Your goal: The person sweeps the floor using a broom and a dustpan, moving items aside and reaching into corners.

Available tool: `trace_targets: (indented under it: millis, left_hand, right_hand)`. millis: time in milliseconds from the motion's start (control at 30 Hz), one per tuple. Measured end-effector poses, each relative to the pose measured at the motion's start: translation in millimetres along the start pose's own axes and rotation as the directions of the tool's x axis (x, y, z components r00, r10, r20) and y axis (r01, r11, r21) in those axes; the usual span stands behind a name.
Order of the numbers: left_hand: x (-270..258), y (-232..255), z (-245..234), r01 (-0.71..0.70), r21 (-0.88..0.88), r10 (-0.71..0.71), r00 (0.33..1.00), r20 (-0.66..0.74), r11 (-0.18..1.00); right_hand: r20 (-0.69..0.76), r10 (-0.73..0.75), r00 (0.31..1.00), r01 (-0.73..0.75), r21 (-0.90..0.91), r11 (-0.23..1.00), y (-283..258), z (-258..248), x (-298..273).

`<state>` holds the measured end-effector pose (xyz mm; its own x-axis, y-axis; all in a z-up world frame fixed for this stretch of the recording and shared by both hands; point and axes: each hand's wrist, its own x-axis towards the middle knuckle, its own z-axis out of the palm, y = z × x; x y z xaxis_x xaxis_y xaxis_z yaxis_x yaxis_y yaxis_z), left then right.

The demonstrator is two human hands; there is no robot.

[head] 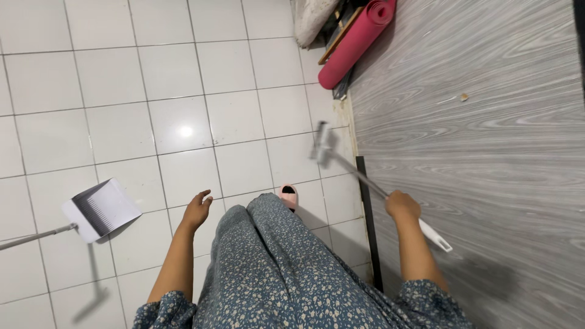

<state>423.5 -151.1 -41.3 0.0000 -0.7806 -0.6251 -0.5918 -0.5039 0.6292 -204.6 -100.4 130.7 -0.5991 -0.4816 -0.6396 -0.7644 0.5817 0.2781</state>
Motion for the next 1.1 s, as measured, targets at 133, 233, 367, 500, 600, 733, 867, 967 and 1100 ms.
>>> trace_targets:
  millis: [133, 233, 367, 500, 600, 733, 867, 967, 1100]
  left_hand:
    - [6.3, 33.0, 33.1, 0.01, -0.041, -0.01, 1.0, 0.017, 0.999]
    - [9.1, 53.5, 53.5, -0.001, -0.046, 0.003, 1.0, 0.025, 0.999]
    - [9.0, 71.8, 71.1, -0.025, -0.068, 0.027, 0.999, 0.031, 0.997]
    - [10.7, 95.9, 88.7, -0.051, 0.002, 0.051, 0.999, 0.012, 0.999]
    - [7.1, 119.3, 100.0, -0.01, -0.006, 0.01, 0.999, 0.043, 1.0]
    - [10.7, 138.5, 107.9, 0.007, -0.039, -0.004, 0.996, 0.086, 0.999]
    - [26.7, 140.6, 114.2, -0.078, 0.041, 0.075, 0.994, 0.074, 0.996]
    - [38.2, 144.9, 113.7, -0.065, 0.073, 0.058, 0.994, 0.091, 0.995]
    - [47.6, 163.5, 118.0, -0.049, 0.065, 0.043, 0.994, 0.096, 0.997]
  right_hand:
    - [-0.185, -0.073, 0.98, 0.036, -0.193, 0.98, 11.8, 2.0, 66.6]
    - [-0.132, -0.051, 0.99, 0.031, -0.148, 0.989, -15.6, 12.7, 103.4]
    - [0.019, -0.179, 0.984, 0.179, -0.192, 0.965, -97.1, 46.4, 109.1]
    - [0.073, -0.402, 0.913, 0.408, -0.221, 0.886, -152.8, 49.5, 89.0]
    - [0.143, -0.482, 0.865, 0.501, -0.166, 0.849, -190.7, 38.4, 76.9]
    - [0.137, -0.487, 0.862, 0.501, -0.094, 0.86, -201.6, 32.0, 84.2]
    - [0.127, -0.507, 0.853, 0.522, -0.15, 0.84, -140.7, 4.3, 127.9]
    - [0.163, -0.35, 0.922, 0.386, -0.33, 0.861, -81.2, -53.4, 149.4]
    - [-0.103, -0.345, 0.933, 0.294, -0.334, 0.895, -18.3, -143.5, 149.9]
